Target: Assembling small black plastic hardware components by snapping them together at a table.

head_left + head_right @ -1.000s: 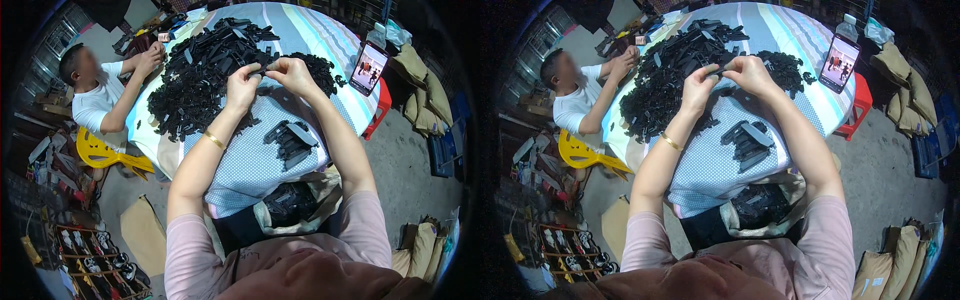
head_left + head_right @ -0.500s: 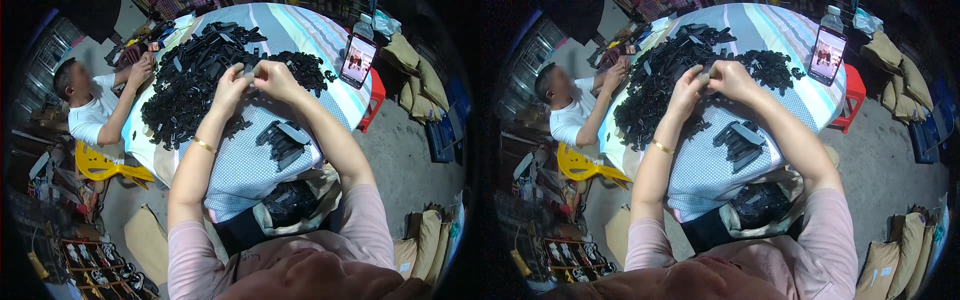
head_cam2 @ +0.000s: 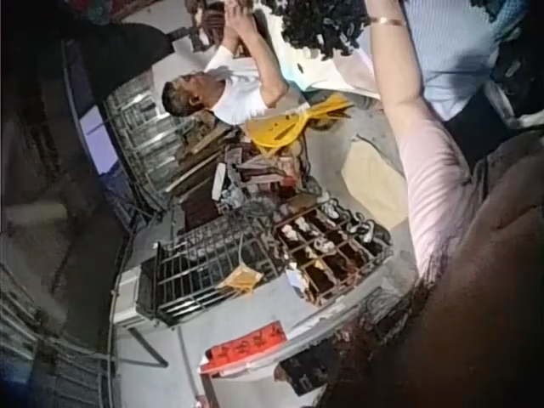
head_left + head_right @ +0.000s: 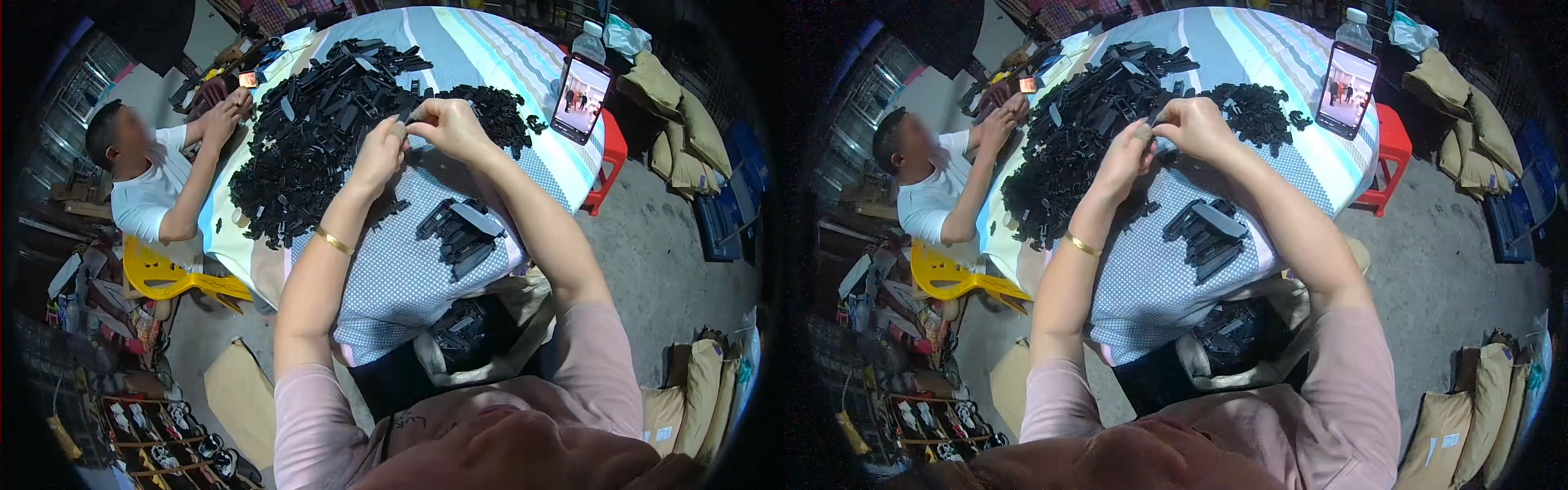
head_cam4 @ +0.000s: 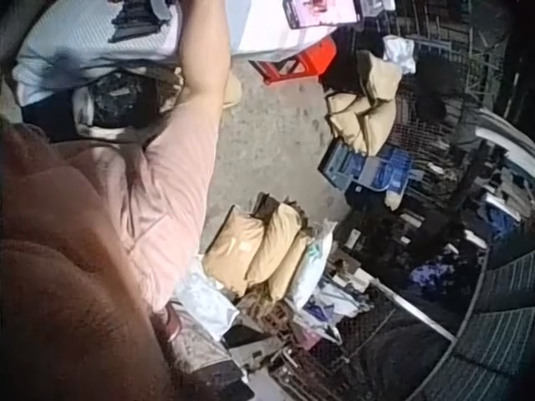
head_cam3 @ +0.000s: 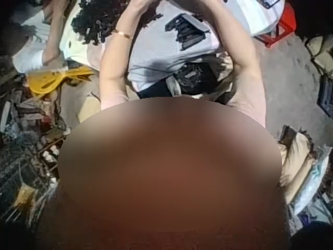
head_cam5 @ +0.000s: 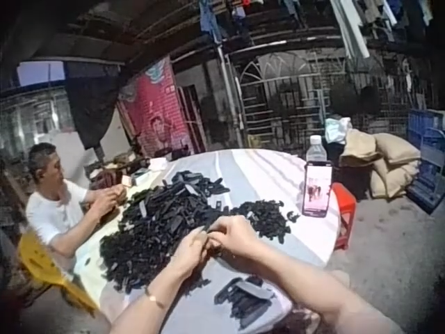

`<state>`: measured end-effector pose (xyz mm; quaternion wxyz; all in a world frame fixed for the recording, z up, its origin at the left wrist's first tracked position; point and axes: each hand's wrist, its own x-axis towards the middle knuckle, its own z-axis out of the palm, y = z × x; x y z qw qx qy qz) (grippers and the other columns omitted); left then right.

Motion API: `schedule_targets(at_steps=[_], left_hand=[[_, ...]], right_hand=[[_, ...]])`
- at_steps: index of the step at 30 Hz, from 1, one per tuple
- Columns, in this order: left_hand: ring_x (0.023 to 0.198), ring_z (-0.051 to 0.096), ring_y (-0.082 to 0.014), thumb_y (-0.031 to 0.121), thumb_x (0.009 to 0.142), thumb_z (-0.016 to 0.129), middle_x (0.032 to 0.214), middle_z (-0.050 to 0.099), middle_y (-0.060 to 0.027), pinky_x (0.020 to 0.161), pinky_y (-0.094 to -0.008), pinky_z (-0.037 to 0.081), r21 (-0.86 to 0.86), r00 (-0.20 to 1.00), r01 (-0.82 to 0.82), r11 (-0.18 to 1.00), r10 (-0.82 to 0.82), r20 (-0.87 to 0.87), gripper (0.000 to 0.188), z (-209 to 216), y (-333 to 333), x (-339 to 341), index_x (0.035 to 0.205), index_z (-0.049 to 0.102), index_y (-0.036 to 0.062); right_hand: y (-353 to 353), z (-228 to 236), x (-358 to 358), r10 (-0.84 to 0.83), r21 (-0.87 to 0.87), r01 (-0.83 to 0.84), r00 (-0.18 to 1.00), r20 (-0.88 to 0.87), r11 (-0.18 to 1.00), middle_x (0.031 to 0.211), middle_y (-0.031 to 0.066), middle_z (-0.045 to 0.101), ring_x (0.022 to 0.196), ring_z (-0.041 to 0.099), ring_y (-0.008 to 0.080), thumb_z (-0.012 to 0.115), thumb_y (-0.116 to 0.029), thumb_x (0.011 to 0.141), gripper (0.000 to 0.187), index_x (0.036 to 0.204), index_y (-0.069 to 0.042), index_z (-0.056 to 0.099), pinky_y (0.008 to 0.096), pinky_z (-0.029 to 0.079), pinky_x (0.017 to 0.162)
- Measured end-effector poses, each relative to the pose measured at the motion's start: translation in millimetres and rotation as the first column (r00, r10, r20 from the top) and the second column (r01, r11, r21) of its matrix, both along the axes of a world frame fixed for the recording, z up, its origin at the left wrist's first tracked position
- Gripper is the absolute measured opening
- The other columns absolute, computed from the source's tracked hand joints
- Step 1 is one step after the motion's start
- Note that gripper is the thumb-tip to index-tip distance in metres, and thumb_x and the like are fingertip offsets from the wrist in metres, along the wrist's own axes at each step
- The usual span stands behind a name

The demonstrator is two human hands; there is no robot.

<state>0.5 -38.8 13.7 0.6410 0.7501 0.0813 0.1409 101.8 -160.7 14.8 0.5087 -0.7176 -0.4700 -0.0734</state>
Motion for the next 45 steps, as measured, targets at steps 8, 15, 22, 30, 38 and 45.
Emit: schedule_targets(at_steps=[8, 15, 22, 30, 38, 45], left_hand=[[0.047, 0.035, -0.0029, 0.019, 0.092, 0.038, 0.064, 0.043, 0.0052, 0.042, -0.0180, 0.029, -0.074, 0.997, -0.024, 0.997, 0.018, -0.077, 0.019, 7.2, -5.3, -1.2, 0.088, 0.052, 0.0063], [0.048, 0.040, -0.0038, 0.019, 0.093, 0.038, 0.068, 0.048, 0.0021, 0.043, -0.0181, 0.033, -0.116, 0.992, 0.060, 0.991, -0.073, -0.107, 0.020, 7.8, 8.5, -2.6, 0.098, 0.050, 0.0045], [0.050, 0.044, -0.0056, 0.017, 0.093, 0.032, 0.071, 0.055, -0.0047, 0.046, -0.0183, 0.036, -0.162, 0.989, 0.132, 0.978, -0.142, -0.052, 0.028, 26.3, -3.8, -15.0, 0.106, 0.048, -0.0015], [0.067, 0.053, -0.0122, 0.021, 0.088, 0.050, 0.073, 0.055, -0.0025, 0.064, -0.0254, 0.045, 0.544, 0.735, 0.620, 0.565, -0.661, -0.152, 0.030, 15.8, -33.1, -33.1, 0.112, 0.056, 0.0042], [0.074, 0.059, -0.0240, 0.022, 0.079, 0.059, 0.083, 0.062, -0.0134, 0.071, -0.0331, 0.046, 0.755, 0.987, -0.070, 0.652, 0.156, -0.043, 0.024, 15.2, 8.8, -8.9, 0.087, 0.064, 0.0005], [0.089, 0.057, -0.0374, 0.028, 0.074, 0.065, 0.092, 0.060, -0.0219, 0.079, -0.0430, 0.046, 0.963, 0.854, -0.220, 0.157, 0.508, 0.112, 0.035, -15.3, 44.6, 1.7, 0.090, 0.060, -0.0023]], right_hand=[[3.0, -3.9, 12.2, 0.077, 0.008, -0.077, 0.981, -0.180, 0.997, 0.068, 0.0062, 0.064, 0.058, 0.059, 0.0096, 0.069, -0.012, 0.074, 0.016, 0.081, 0.002, 0.064, 0.0233, 0.047, 0.053], [7.0, -5.3, 13.7, 0.087, -0.027, -0.100, 0.952, -0.293, 0.995, 0.069, 0.0046, 0.061, 0.056, 0.056, 0.0084, 0.071, -0.014, 0.073, 0.026, 0.090, 0.002, 0.061, 0.0231, 0.047, 0.051], [-2.0, -2.7, 34.2, 0.132, 0.079, -0.106, 0.852, -0.507, 0.991, 0.069, 0.0046, 0.059, 0.063, 0.055, 0.0122, 0.067, -0.019, 0.077, 0.026, 0.094, -0.001, 0.061, 0.0268, 0.047, 0.058], [15.0, -35.1, 16.7, 0.336, -0.469, -0.179, 0.900, 0.276, 0.865, 0.091, 0.0155, 0.062, 0.084, 0.060, 0.0282, 0.064, -0.021, 0.069, 0.026, 0.092, -0.007, 0.066, 0.0380, 0.046, 0.077], [10.5, -24.7, 11.2, 0.144, -0.316, -0.117, 0.988, 0.064, 0.941, 0.079, 0.0155, 0.063, 0.074, 0.062, 0.0305, 0.069, -0.024, 0.069, 0.028, 0.086, -0.003, 0.062, 0.0359, 0.048, 0.065], [14.0, -28.3, 10.1, 0.106, -0.202, -0.114, 0.993, -0.050, 0.973, 0.071, 0.0142, 0.061, 0.065, 0.061, 0.0264, 0.075, -0.024, 0.066, 0.032, 0.075, 0.001, 0.057, 0.0339, 0.046, 0.059]])
